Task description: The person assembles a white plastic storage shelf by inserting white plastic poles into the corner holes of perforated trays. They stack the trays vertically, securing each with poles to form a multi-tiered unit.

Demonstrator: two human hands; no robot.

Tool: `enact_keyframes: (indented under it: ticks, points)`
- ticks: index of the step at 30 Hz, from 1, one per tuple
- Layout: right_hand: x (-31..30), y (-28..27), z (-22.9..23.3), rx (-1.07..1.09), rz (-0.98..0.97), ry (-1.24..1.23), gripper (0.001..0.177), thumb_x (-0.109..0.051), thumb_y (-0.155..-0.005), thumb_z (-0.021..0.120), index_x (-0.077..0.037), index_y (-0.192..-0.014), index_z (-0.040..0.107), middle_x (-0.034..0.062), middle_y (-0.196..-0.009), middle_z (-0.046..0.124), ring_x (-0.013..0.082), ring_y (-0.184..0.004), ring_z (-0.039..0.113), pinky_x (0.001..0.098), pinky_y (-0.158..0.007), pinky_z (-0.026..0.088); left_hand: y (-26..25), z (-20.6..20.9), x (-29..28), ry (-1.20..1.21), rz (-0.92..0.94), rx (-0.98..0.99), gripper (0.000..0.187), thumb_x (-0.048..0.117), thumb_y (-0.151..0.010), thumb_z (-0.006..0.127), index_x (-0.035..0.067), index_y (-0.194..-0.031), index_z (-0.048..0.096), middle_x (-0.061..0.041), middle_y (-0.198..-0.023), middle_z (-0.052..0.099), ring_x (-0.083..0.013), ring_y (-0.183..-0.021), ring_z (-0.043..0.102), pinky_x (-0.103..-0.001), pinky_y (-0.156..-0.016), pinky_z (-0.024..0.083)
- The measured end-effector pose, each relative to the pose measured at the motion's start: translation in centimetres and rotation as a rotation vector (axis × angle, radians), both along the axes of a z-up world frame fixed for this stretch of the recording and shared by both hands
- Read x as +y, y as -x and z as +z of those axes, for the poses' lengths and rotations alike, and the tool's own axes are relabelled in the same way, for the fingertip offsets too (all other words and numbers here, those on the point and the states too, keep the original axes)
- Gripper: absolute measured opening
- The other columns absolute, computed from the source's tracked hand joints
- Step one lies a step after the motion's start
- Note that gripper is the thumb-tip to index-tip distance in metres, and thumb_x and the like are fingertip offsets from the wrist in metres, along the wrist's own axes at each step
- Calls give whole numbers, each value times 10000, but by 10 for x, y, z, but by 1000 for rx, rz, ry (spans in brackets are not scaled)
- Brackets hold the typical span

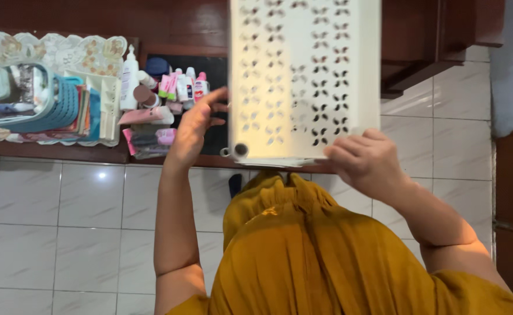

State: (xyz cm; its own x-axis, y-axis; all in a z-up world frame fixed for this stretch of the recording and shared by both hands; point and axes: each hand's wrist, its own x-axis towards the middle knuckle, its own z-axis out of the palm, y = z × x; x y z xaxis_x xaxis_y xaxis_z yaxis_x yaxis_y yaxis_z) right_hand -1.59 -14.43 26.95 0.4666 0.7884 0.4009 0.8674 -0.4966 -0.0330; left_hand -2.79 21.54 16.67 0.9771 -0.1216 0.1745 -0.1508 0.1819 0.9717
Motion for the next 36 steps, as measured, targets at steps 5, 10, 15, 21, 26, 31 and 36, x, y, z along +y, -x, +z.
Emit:
enact_keyframes:
  ticks: [5,10,15,21,26,31,36]
  points:
    - [24,9,-2,33,-123,68,228,-252,-853,834,-120,-870,649,-17,-785,657,153,-662,625,318,-607,381,28,-56,23,-15,-108,34,469,368,-1077,564,15,-1380,623,-83,-1352,639,-177,-1272,593,-319,-1069,480]
    - [30,22,-22,54,-229,123,293,-321,-860,856,-115,-823,651,-25,-746,652,158,-653,609,323,-611,365,46,-81,3,234,-187,62,311,7,-970,709,19,-1278,666,-64,-1325,616,-170,-1247,606,-313,-1035,530]
    - [18,29,-39,18,-252,158,314,-352,-900,862,-130,-857,643,-30,-806,669,151,-711,626,300,-635,375,39,-83,-10,187,-156,-60,312,-74,-926,744,15,-1220,688,-87,-1277,658,-171,-1219,633,-312,-1051,522]
    - [10,30,-40,19,-261,244,321,-369,-899,872,-144,-846,649,-43,-838,676,142,-738,642,301,-694,407,33,-94,-20,368,-239,30,266,-89,-942,738,-2,-1189,694,-85,-1206,694,-168,-1155,665,-329,-1037,551]
    - [23,31,-18,37,-269,384,308,-398,-863,852,-152,-903,671,-49,-902,695,168,-899,671,316,-793,470,35,-100,-26,515,-223,102,316,-89,-895,751,28,-1171,652,-67,-1201,675,-146,-1172,658,-321,-1085,544]
    - [72,34,8,93,-257,232,593,-440,-713,823,-73,-1156,678,74,-1047,718,230,-933,687,381,-841,516,34,-113,-26,500,-264,101,245,-105,-922,744,4,-1134,687,-106,-1236,693,-173,-1199,669,-353,-1073,558]
    - [136,39,-7,240,-134,10,573,-278,-814,852,-86,-1306,629,94,-1129,718,262,-963,693,366,-818,539,34,-123,-26,525,-254,108,228,-129,-926,730,-8,-1119,718,-136,-1233,712,-186,-1183,677,-350,-1089,556]
